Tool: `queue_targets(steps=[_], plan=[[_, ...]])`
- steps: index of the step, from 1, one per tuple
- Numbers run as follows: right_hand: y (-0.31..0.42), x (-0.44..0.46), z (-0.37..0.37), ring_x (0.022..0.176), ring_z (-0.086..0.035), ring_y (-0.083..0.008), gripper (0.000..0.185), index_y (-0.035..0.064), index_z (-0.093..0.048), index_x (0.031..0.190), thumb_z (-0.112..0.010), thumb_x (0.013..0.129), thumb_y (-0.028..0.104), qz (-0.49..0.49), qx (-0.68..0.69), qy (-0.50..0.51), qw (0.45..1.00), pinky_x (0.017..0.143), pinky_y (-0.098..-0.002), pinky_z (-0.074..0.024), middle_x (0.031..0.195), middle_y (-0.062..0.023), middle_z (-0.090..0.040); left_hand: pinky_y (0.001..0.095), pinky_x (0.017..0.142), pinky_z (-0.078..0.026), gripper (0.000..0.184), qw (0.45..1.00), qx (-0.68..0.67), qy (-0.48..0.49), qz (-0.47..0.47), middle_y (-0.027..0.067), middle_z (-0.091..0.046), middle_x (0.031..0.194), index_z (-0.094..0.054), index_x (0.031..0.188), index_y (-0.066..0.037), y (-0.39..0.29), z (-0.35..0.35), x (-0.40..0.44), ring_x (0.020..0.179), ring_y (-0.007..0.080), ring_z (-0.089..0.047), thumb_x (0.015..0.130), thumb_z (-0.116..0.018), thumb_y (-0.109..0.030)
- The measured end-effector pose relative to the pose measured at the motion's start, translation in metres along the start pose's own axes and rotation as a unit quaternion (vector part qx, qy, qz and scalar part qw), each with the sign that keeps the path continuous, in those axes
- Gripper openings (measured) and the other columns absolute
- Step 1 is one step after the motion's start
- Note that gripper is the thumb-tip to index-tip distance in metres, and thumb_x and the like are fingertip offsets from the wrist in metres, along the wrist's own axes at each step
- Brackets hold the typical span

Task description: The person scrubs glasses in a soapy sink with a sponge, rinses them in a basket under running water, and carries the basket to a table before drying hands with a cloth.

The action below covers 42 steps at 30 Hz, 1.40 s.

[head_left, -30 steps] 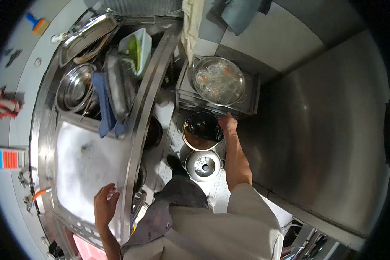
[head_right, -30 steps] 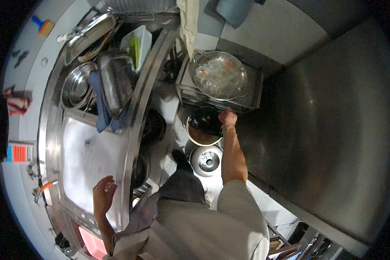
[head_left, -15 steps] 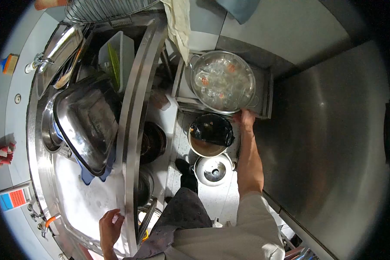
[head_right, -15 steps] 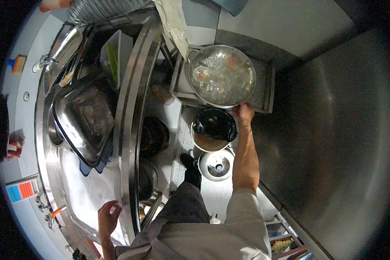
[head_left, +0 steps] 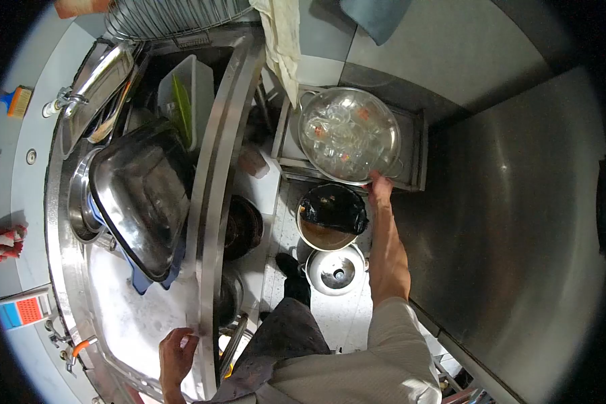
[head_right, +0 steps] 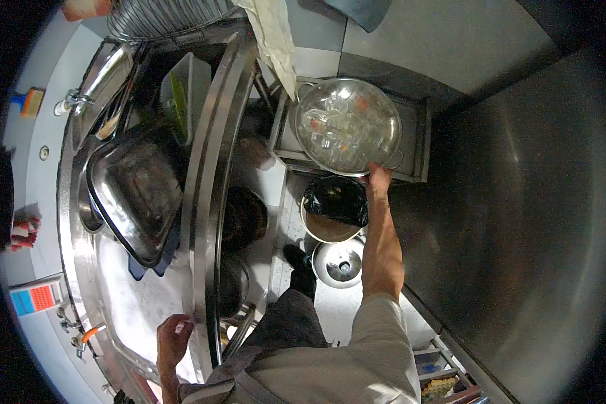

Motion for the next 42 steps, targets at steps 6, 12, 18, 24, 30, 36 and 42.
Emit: queue_targets(steps=[6, 12, 18, 24, 30, 36, 42], plan=[[-0.019, -0.001, 0.018, 0.074, -0.059, -0.0206, 0.016, 0.0004, -0.066, 0.090, -0.069, 0.078, 0.010, -0.020, 0.052, 0.023, 0.998, 0.057, -0.0362, -0.0500, 0.085, -0.0054, -0.063, 0.0380, 0.070, -0.053, 0.017, 1.000, -0.015, -0.014, -0.009, 0.0190, -0.068, 0.091, -0.066, 0.097, 0.001, -0.013, 0.004, -0.001, 0.082, 0.0340, -0.068, 0.083, -0.068, -0.008], [0.003, -0.056, 0.050, 0.083, -0.064, -0.0259, 0.020, -0.0056, -0.064, 0.096, -0.060, 0.079, 0.004, 0.005, 0.078, 0.046, 0.996, 0.072, -0.0405, -0.0533, 0.096, -0.0119, -0.066, 0.0369, 0.069, -0.054, 0.016, 0.997, -0.017, -0.045, -0.059, 0.0185, -0.068, 0.091, -0.067, 0.098, 0.001, -0.016, 0.007, -0.001, 0.081, 0.0326, -0.069, 0.084, -0.067, -0.007], [0.027, -0.127, 0.098, 0.079, -0.063, -0.0227, 0.018, -0.0058, -0.064, 0.091, -0.065, 0.075, 0.002, 0.056, 0.049, 0.045, 0.996, 0.069, -0.0371, -0.0517, 0.093, -0.0098, -0.066, 0.0375, 0.071, -0.053, 0.018, 0.995, -0.053, -0.004, -0.080, 0.0167, -0.068, 0.094, -0.067, 0.103, -0.003, -0.022, 0.006, -0.016, 0.082, 0.0321, -0.068, 0.085, -0.066, -0.007], [0.062, -0.237, 0.129, 0.068, -0.060, -0.0164, 0.002, 0.0027, -0.063, 0.074, -0.063, 0.073, 0.004, 0.013, -0.043, 0.028, 0.999, 0.060, -0.0309, -0.0480, 0.075, -0.0013, -0.061, 0.0375, 0.071, -0.054, 0.017, 0.986, -0.107, -0.026, -0.122, 0.0171, -0.068, 0.093, -0.067, 0.101, -0.003, -0.021, -0.010, -0.031, 0.083, 0.0321, -0.068, 0.084, -0.067, -0.008], [0.072, -0.337, 0.152, 0.050, -0.050, -0.0150, 0.015, 0.0052, -0.057, 0.076, -0.068, 0.074, 0.014, 0.082, -0.052, 0.074, 0.992, 0.045, -0.0306, -0.0406, 0.066, -0.0027, -0.055, 0.0356, 0.083, -0.055, 0.035, 0.976, -0.173, 0.008, -0.135, 0.0161, -0.063, 0.113, -0.059, 0.119, -0.003, -0.007, -0.029, -0.057, 0.096, 0.0280, -0.067, 0.086, -0.068, -0.012], [0.093, -0.448, 0.116, 0.068, -0.059, -0.0189, 0.006, 0.0027, -0.056, 0.076, -0.062, 0.074, 0.003, 0.058, -0.033, 0.172, 0.983, 0.062, -0.0318, -0.0489, 0.077, -0.0063, -0.061, 0.0399, 0.086, -0.053, 0.064, 0.915, -0.351, -0.043, -0.194, 0.0181, -0.050, 0.134, -0.036, 0.141, -0.005, 0.024, -0.026, -0.105, 0.109, 0.0288, -0.062, 0.088, -0.068, -0.020], [0.127, -0.581, 0.069, 0.069, -0.062, -0.0192, 0.014, -0.0018, -0.064, 0.085, -0.059, 0.072, -0.001, 0.051, -0.123, 0.327, 0.935, 0.066, -0.0322, -0.0509, 0.078, -0.0063, -0.064, 0.0385, 0.088, -0.051, 0.075, 0.793, -0.552, -0.154, -0.208, 0.0173, -0.038, 0.140, -0.011, 0.151, -0.013, 0.088, 0.012, -0.207, 0.109, 0.0265, -0.055, 0.093, -0.060, -0.012]])
Point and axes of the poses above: each hand's wrist, its own x-axis towards the middle knuckle, its own z-axis out of the back of the hand, y = z × x, the point moved 6 cm from there along x, towards the middle knuckle
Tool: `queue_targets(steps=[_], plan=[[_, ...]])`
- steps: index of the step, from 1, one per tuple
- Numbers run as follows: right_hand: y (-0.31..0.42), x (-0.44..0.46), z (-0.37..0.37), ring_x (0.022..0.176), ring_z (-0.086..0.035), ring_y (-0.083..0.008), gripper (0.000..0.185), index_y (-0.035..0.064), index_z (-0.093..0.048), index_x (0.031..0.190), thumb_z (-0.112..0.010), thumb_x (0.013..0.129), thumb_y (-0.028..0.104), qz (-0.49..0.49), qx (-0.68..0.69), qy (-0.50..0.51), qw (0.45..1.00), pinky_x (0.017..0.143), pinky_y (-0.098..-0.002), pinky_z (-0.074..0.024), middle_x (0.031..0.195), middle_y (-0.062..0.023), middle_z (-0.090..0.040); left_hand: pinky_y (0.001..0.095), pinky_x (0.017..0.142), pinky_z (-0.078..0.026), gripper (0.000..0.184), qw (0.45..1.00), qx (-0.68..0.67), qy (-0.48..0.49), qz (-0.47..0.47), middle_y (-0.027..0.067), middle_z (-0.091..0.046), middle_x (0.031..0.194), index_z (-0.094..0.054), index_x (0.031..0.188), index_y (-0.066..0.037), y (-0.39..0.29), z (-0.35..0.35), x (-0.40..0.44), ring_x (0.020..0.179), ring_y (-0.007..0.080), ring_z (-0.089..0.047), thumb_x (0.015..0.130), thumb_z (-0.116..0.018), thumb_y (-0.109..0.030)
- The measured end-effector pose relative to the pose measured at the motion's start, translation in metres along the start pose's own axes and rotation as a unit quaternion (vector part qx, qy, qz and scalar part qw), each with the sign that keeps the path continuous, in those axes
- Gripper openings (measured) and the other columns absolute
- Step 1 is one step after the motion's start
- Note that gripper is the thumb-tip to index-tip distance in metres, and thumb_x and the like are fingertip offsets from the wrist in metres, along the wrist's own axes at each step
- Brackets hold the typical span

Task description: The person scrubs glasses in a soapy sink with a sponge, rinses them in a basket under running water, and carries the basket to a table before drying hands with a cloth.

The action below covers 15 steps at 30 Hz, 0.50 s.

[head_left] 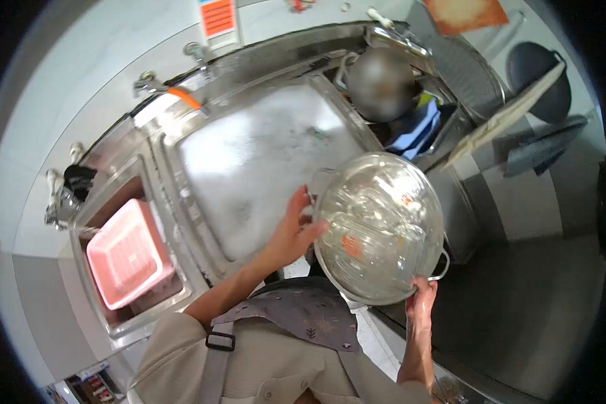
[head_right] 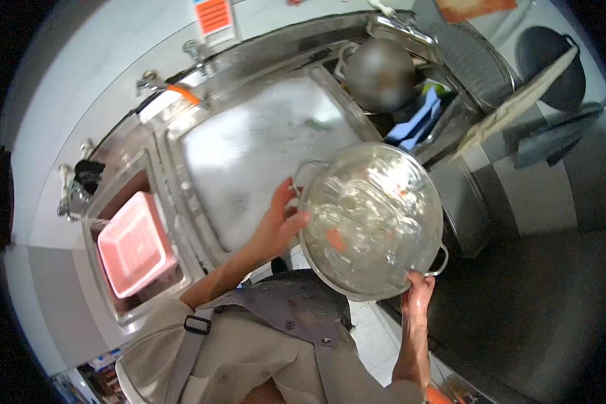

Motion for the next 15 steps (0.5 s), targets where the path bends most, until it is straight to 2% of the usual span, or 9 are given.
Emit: queue_targets(steps=[1, 3, 5, 6, 7, 9, 10, 12, 15], plan=[[0.004, 0.005, -0.025, 0.070, -0.063, -0.0198, 0.017, -0.0032, -0.064, 0.089, -0.060, 0.073, -0.001, -0.010, -0.020, 0.045, 0.999, 0.065, -0.0320, -0.0511, 0.080, -0.0073, -0.065, 0.0366, 0.086, -0.051, 0.073, 0.996, 0.008, -0.085, 0.020, 0.0160, -0.041, 0.138, -0.015, 0.149, -0.008, 0.001, 0.014, -0.005, 0.101, 0.0236, -0.059, 0.092, -0.062, -0.013], [-0.010, 0.027, -0.049, 0.069, -0.063, -0.0206, 0.014, -0.0036, -0.065, 0.088, -0.064, 0.075, 0.003, -0.034, -0.079, 0.098, 0.991, 0.063, -0.0342, -0.0514, 0.080, -0.0099, -0.066, 0.0317, 0.076, -0.051, 0.076, 0.989, -0.051, -0.137, 0.003, 0.0158, -0.044, 0.131, -0.012, 0.150, -0.013, 0.005, 0.050, -0.007, 0.093, 0.0178, -0.057, 0.093, -0.062, -0.014], [-0.015, 0.039, -0.097, 0.063, -0.059, -0.0184, 0.007, -0.0015, -0.062, 0.077, -0.064, 0.076, 0.005, -0.076, -0.135, 0.152, 0.976, 0.056, -0.0346, -0.0494, 0.072, -0.0081, -0.062, 0.0306, 0.078, -0.051, 0.075, 0.976, -0.047, -0.210, 0.038, 0.0170, -0.046, 0.129, -0.013, 0.150, -0.013, 0.004, 0.080, -0.015, 0.097, 0.0200, -0.059, 0.093, -0.062, -0.014], [-0.038, 0.063, -0.110, 0.059, -0.057, -0.0182, 0.008, -0.0021, -0.060, 0.076, -0.064, 0.076, 0.005, -0.065, -0.114, 0.164, 0.978, 0.053, -0.0338, -0.0480, 0.070, -0.0076, -0.060, 0.0317, 0.082, -0.050, 0.075, 0.974, -0.020, -0.224, 0.006, 0.0167, -0.047, 0.128, -0.014, 0.150, -0.012, 0.015, 0.097, -0.017, 0.100, 0.0217, -0.058, 0.093, -0.063, -0.016], [-0.035, 0.063, -0.132, 0.059, -0.058, -0.0192, 0.015, -0.0050, -0.057, 0.084, -0.065, 0.075, 0.004, -0.078, -0.121, 0.182, 0.973, 0.052, -0.0344, -0.0475, 0.071, -0.0088, -0.060, 0.0323, 0.086, -0.048, 0.076, 0.958, -0.013, -0.279, 0.062, 0.0148, -0.049, 0.123, -0.016, 0.149, -0.009, 0.007, 0.104, -0.024, 0.100, 0.0217, -0.056, 0.092, -0.065, -0.020], [-0.031, 0.071, -0.174, 0.061, -0.060, -0.0224, 0.031, -0.0083, -0.047, 0.098, -0.064, 0.076, 0.005, -0.095, -0.167, 0.217, 0.957, 0.050, -0.0366, -0.0486, 0.075, -0.0129, -0.060, 0.0332, 0.089, -0.046, 0.079, 0.946, -0.011, -0.321, 0.056, 0.0124, -0.050, 0.118, -0.018, 0.149, -0.005, 0.022, 0.130, -0.032, 0.099, 0.0201, -0.055, 0.090, -0.068, -0.023], [-0.054, 0.100, -0.183, 0.067, -0.062, -0.0249, 0.029, -0.0101, -0.049, 0.098, -0.063, 0.078, 0.006, -0.094, -0.176, 0.254, 0.946, 0.051, -0.0372, -0.0511, 0.081, -0.0154, -0.060, 0.0332, 0.089, -0.045, 0.080, 0.937, -0.022, -0.343, 0.061, 0.0112, -0.051, 0.114, -0.019, 0.148, -0.005, 0.034, 0.141, -0.035, 0.099, 0.0193, -0.055, 0.089, -0.068, -0.024], [-0.036, 0.100, -0.221, 0.070, -0.062, -0.0259, 0.029, -0.0110, -0.051, 0.097, -0.063, 0.079, 0.008, -0.090, -0.203, 0.293, 0.930, 0.053, -0.0372, -0.0528, 0.083, -0.0155, -0.060, 0.0330, 0.089, -0.045, 0.081, 0.916, -0.044, -0.385, 0.109, 0.0114, -0.055, 0.112, -0.020, 0.148, -0.001, 0.034, 0.147, -0.039, 0.101, 0.0183, -0.054, 0.089, -0.068, -0.027], [-0.033, 0.109, -0.268, 0.075, -0.063, -0.0265, 0.028, -0.0125, -0.054, 0.095, -0.062, 0.081, 0.010, -0.081, -0.251, 0.349, 0.899, 0.055, -0.0371, -0.0559, 0.086, -0.0150, -0.060, 0.0330, 0.089, -0.045, 0.082, 0.904, -0.051, -0.417, 0.076, 0.0151, -0.056, 0.115, -0.019, 0.147, 0.004, 0.062, 0.164, -0.034, 0.103, 0.0204, -0.055, 0.088, -0.067, -0.027]])
Point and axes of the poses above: each hand's wrist, its own x-axis towards the middle knuckle, its own z-axis out of the back of the hand, y = z × x, the point moved 6 cm from there along x, towards the middle knuckle
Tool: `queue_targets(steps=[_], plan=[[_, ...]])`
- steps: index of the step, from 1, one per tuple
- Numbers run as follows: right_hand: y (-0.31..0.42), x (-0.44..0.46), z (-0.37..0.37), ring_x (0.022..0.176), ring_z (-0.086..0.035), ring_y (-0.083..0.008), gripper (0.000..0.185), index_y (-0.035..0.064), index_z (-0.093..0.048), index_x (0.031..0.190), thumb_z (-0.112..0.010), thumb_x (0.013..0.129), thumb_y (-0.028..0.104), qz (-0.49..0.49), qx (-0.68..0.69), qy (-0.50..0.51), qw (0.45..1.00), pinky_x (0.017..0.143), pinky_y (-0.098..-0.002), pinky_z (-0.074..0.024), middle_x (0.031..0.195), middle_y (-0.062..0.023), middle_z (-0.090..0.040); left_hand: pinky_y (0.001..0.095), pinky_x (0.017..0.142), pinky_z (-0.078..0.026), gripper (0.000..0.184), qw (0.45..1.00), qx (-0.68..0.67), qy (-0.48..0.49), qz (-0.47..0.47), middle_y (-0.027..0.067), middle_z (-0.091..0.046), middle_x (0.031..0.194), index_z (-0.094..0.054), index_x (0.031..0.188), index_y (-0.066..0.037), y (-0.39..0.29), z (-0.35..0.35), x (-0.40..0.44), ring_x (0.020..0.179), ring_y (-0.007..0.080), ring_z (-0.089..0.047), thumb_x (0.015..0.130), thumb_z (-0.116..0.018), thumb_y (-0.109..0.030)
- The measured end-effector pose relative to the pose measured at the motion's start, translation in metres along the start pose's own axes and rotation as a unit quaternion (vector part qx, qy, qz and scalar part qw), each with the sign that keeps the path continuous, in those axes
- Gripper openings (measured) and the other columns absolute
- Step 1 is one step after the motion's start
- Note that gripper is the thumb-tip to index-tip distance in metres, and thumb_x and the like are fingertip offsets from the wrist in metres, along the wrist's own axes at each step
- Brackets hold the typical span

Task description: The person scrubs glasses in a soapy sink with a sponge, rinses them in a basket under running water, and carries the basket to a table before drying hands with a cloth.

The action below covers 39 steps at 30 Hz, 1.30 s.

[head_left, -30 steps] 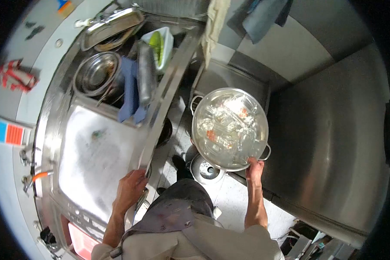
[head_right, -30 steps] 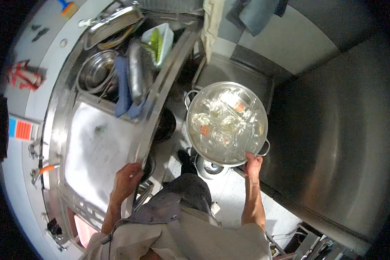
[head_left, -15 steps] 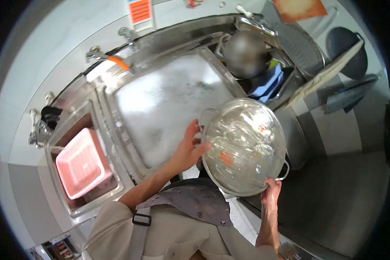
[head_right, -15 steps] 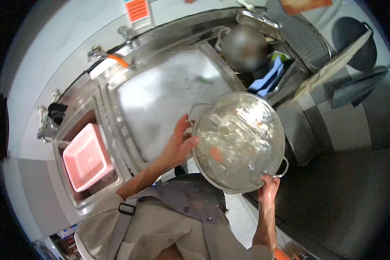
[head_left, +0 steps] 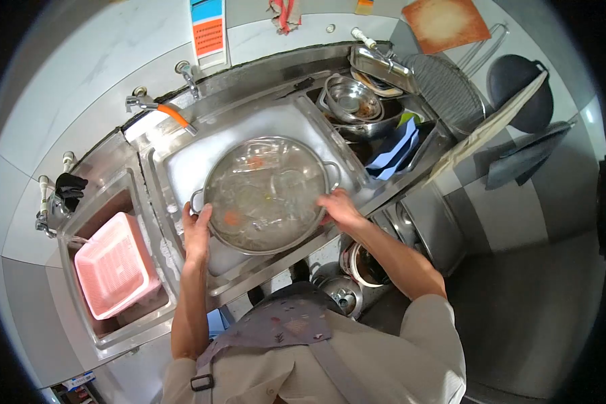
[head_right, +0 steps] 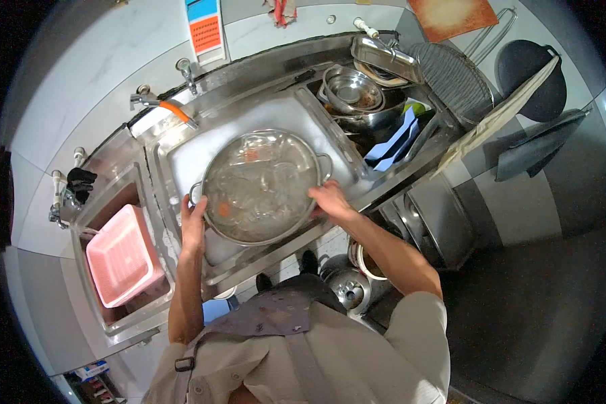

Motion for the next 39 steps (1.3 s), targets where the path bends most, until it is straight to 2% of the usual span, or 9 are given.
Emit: queue_targets(steps=[5, 12, 18, 21, 23, 26, 33, 36, 39], plan=[[-0.004, 0.057, -0.011, 0.075, -0.065, -0.0220, 0.019, -0.0093, -0.060, 0.092, -0.059, 0.084, 0.008, -0.044, -0.049, 0.114, 0.991, 0.056, -0.0357, -0.0591, 0.083, -0.0130, -0.062, 0.0364, 0.094, -0.044, 0.096, 0.994, 0.065, -0.064, 0.054, 0.0235, -0.052, 0.128, -0.019, 0.146, 0.007, 0.042, 0.013, 0.016, 0.113, 0.0286, -0.054, 0.081, -0.072, -0.040], [-0.015, 0.102, -0.027, 0.070, -0.066, -0.0273, 0.024, -0.0087, -0.062, 0.095, -0.059, 0.079, 0.009, -0.085, -0.076, 0.131, 0.985, 0.053, -0.0380, -0.0578, 0.083, -0.0162, -0.064, 0.0358, 0.104, -0.039, 0.091, 0.992, 0.054, -0.104, 0.055, 0.0253, -0.048, 0.135, -0.025, 0.143, 0.011, 0.075, 0.018, 0.032, 0.124, 0.0302, -0.049, 0.082, -0.072, -0.036], [-0.045, 0.155, -0.027, 0.067, -0.065, -0.0315, 0.024, -0.0090, -0.061, 0.096, -0.057, 0.079, 0.008, -0.106, -0.104, 0.109, 0.983, 0.047, -0.0414, -0.0531, 0.082, -0.0169, -0.063, 0.0399, 0.109, -0.032, 0.098, 0.954, 0.273, -0.101, 0.067, 0.0318, -0.037, 0.143, -0.024, 0.141, 0.016, 0.072, 0.002, 0.042, 0.131, 0.0375, -0.041, 0.084, -0.065, -0.053], [-0.042, 0.157, -0.026, 0.062, -0.064, -0.0284, 0.027, -0.0113, -0.061, 0.091, -0.061, 0.075, 0.011, -0.077, -0.122, 0.072, 0.987, 0.047, -0.0402, -0.0505, 0.075, -0.0160, -0.063, 0.0446, 0.109, -0.033, 0.110, 0.884, 0.436, -0.166, 0.025, 0.0377, -0.040, 0.137, -0.021, 0.140, 0.018, 0.068, -0.009, 0.038, 0.131, 0.0461, -0.039, 0.082, -0.059, -0.067], [-0.031, 0.163, -0.022, 0.056, -0.060, -0.0268, 0.025, -0.0115, -0.061, 0.082, -0.062, 0.075, 0.013, -0.029, -0.333, 0.023, 0.942, 0.045, -0.0412, -0.0448, 0.063, -0.0150, -0.058, 0.0454, 0.108, -0.034, 0.107, 0.889, 0.432, -0.142, 0.048, 0.0388, -0.042, 0.134, -0.022, 0.140, 0.017, 0.062, -0.013, 0.039, 0.129, 0.0466, -0.040, 0.082, -0.061, -0.063], [-0.049, 0.193, -0.017, 0.052, -0.060, -0.0342, 0.029, -0.0126, -0.062, 0.079, -0.058, 0.081, 0.016, 0.049, -0.379, 0.002, 0.924, 0.048, -0.0473, -0.0464, 0.068, -0.0231, -0.062, 0.0466, 0.105, -0.037, 0.100, 0.889, 0.441, -0.106, 0.061, 0.0399, -0.045, 0.129, -0.024, 0.137, 0.017, 0.064, -0.016, 0.042, 0.125, 0.0477, -0.044, 0.082, -0.067, -0.055], [-0.057, 0.208, -0.017, 0.058, -0.059, -0.0269, 0.033, -0.0123, -0.063, 0.083, -0.063, 0.073, 0.019, -0.014, -0.381, 0.023, 0.924, 0.052, -0.0449, -0.0433, 0.067, -0.0186, -0.060, 0.0450, 0.104, -0.039, 0.097, 0.869, 0.482, -0.049, 0.098, 0.0370, -0.048, 0.126, -0.020, 0.137, 0.018, 0.065, -0.020, 0.044, 0.122, 0.0449, -0.047, 0.079, -0.072, -0.040], [-0.131, 0.277, -0.012, 0.071, -0.063, -0.0288, 0.034, -0.0105, -0.065, 0.090, -0.061, 0.078, 0.021, 0.193, -0.477, 0.096, 0.852, 0.063, -0.0427, -0.0481, 0.078, -0.0204, -0.064, 0.0454, 0.104, -0.039, 0.093, 0.858, 0.506, -0.048, 0.079, 0.0381, -0.049, 0.125, -0.022, 0.136, 0.019, 0.074, -0.017, 0.045, 0.121, 0.0434, -0.049, 0.080, -0.070, -0.038], [-0.158, 0.289, -0.021, 0.086, -0.065, -0.0343, 0.035, -0.0076, -0.067, 0.097, -0.055, 0.087, 0.024, 0.282, -0.729, 0.149, 0.606, 0.074, -0.0411, -0.0513, 0.093, -0.0240, -0.067, 0.0441, 0.104, -0.041, 0.087, 0.833, 0.549, -0.029, 0.064, 0.0366, -0.050, 0.126, -0.026, 0.135, 0.019, 0.104, -0.010, 0.057, 0.122, 0.0415, -0.050, 0.081, -0.067, -0.036]])
Point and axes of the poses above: each hand's wrist, its own x-axis towards the middle knuckle, its own z-axis out of the back of the hand, y = z × x, the point moved 6 cm from there along x, towards the middle knuckle
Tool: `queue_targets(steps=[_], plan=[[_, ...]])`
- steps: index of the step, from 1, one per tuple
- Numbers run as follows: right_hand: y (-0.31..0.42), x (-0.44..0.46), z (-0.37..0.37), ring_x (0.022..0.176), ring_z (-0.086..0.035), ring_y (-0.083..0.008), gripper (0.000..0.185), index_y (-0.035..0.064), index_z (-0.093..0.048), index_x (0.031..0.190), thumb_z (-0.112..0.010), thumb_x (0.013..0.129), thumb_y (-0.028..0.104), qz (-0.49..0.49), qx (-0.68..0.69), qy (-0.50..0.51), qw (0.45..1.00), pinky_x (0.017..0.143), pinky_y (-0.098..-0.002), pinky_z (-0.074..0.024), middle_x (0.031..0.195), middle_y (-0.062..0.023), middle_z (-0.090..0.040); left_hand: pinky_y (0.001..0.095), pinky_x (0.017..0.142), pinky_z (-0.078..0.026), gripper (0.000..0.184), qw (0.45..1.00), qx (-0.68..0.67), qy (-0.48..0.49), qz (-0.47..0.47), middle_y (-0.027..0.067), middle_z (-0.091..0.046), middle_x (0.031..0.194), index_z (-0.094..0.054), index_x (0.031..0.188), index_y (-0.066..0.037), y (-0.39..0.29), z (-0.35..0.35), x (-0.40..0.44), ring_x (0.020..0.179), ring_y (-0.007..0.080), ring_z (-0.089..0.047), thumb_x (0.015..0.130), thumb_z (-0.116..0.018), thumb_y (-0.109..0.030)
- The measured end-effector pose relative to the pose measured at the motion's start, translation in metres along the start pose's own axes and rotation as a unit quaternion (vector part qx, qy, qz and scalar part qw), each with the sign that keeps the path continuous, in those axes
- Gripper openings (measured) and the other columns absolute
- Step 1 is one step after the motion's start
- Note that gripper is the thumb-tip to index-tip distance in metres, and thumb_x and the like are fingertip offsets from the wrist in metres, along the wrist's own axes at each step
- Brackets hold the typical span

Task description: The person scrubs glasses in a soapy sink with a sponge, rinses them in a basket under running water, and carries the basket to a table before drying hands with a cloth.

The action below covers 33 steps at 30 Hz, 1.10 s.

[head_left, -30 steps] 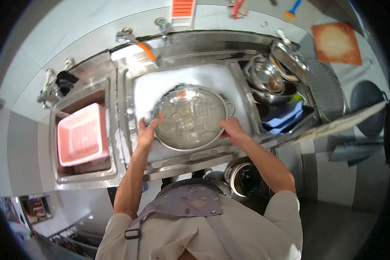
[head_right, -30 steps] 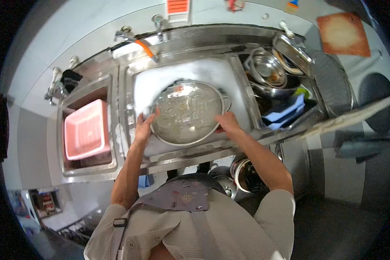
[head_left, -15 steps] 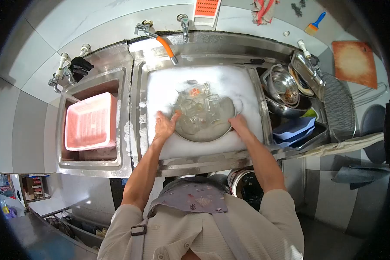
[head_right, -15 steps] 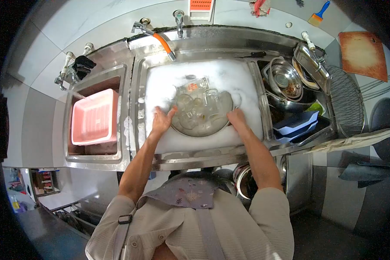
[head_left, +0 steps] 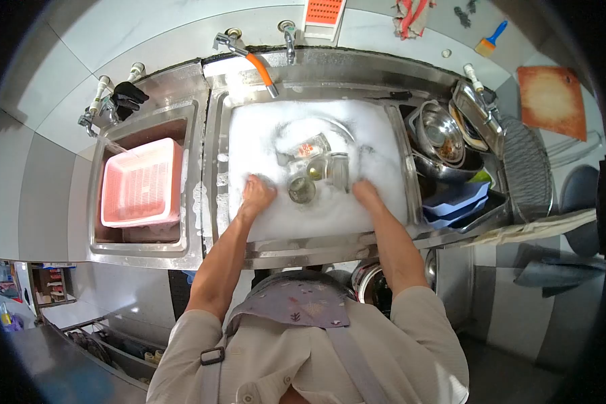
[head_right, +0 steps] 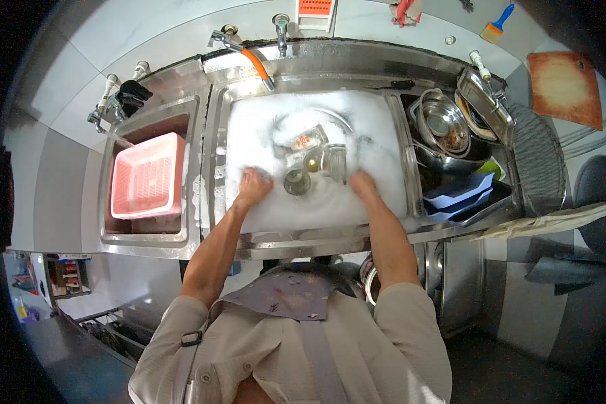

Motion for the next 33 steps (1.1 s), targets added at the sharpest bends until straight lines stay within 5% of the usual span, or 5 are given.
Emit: queue_targets(steps=[3, 21, 25, 29, 33], plan=[[0.020, -0.043, 0.058, 0.110, -0.060, -0.0344, 0.043, 0.0006, -0.068, 0.110, -0.053, 0.091, 0.036, -0.212, 0.276, 0.113, 0.931, 0.093, -0.0395, -0.0461, 0.116, -0.0230, -0.064, 0.0430, 0.103, -0.042, 0.072, 0.999, 0.032, -0.015, 0.011, 0.0330, -0.054, 0.125, -0.041, 0.130, 0.017, -0.002, -0.001, -0.009, 0.120, 0.0402, -0.053, 0.082, -0.063, -0.031], [0.022, -0.083, 0.067, 0.123, -0.050, -0.0354, 0.044, 0.0024, -0.054, 0.130, -0.048, 0.093, 0.025, -0.254, 0.340, 0.137, 0.895, 0.104, -0.0403, -0.0386, 0.133, -0.0225, -0.053, 0.0420, 0.075, -0.056, 0.022, 0.970, 0.207, 0.011, -0.130, 0.0212, -0.067, 0.088, -0.068, 0.090, 0.004, 0.107, -0.097, 0.065, 0.083, 0.0370, -0.067, 0.083, -0.053, -0.010], [0.016, -0.087, 0.078, 0.126, -0.048, -0.0356, 0.046, 0.0028, -0.051, 0.134, -0.047, 0.093, 0.023, -0.284, 0.370, 0.145, 0.872, 0.106, -0.0404, -0.0369, 0.136, -0.0224, -0.051, 0.0494, 0.088, -0.050, 0.063, 0.993, -0.051, -0.084, -0.067, 0.0362, -0.054, 0.119, -0.039, 0.134, 0.015, 0.025, -0.030, -0.004, 0.102, 0.0456, -0.061, 0.082, -0.057, -0.018], [-0.086, -0.021, -0.025, 0.129, -0.045, -0.0300, 0.049, 0.0044, -0.046, 0.139, -0.044, 0.098, 0.031, 0.126, 0.286, -0.001, 0.950, 0.108, -0.0368, -0.0321, 0.140, -0.0182, -0.049, 0.0505, 0.113, -0.026, 0.072, 0.967, 0.002, -0.101, -0.232, 0.0322, -0.030, 0.145, -0.021, 0.147, 0.003, -0.025, -0.024, -0.032, 0.134, 0.0440, -0.029, 0.081, -0.050, -0.005], [-0.008, -0.063, 0.110, 0.120, -0.051, -0.0315, 0.045, 0.0008, -0.053, 0.128, -0.044, 0.098, 0.033, -0.151, 0.299, 0.136, 0.933, 0.103, -0.0403, -0.0351, 0.130, -0.0214, -0.056, 0.0538, 0.118, -0.017, 0.084, 0.980, -0.010, 0.063, -0.187, 0.0260, -0.024, 0.152, -0.018, 0.152, -0.011, -0.074, 0.002, -0.058, 0.142, 0.0425, -0.020, 0.076, -0.050, 0.004]])
Point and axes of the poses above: each hand's wrist, its own x-axis towards the middle knuckle, its own z-axis out of the back of the hand, y = z × x, the point moved 6 cm from there along x, towards the middle knuckle
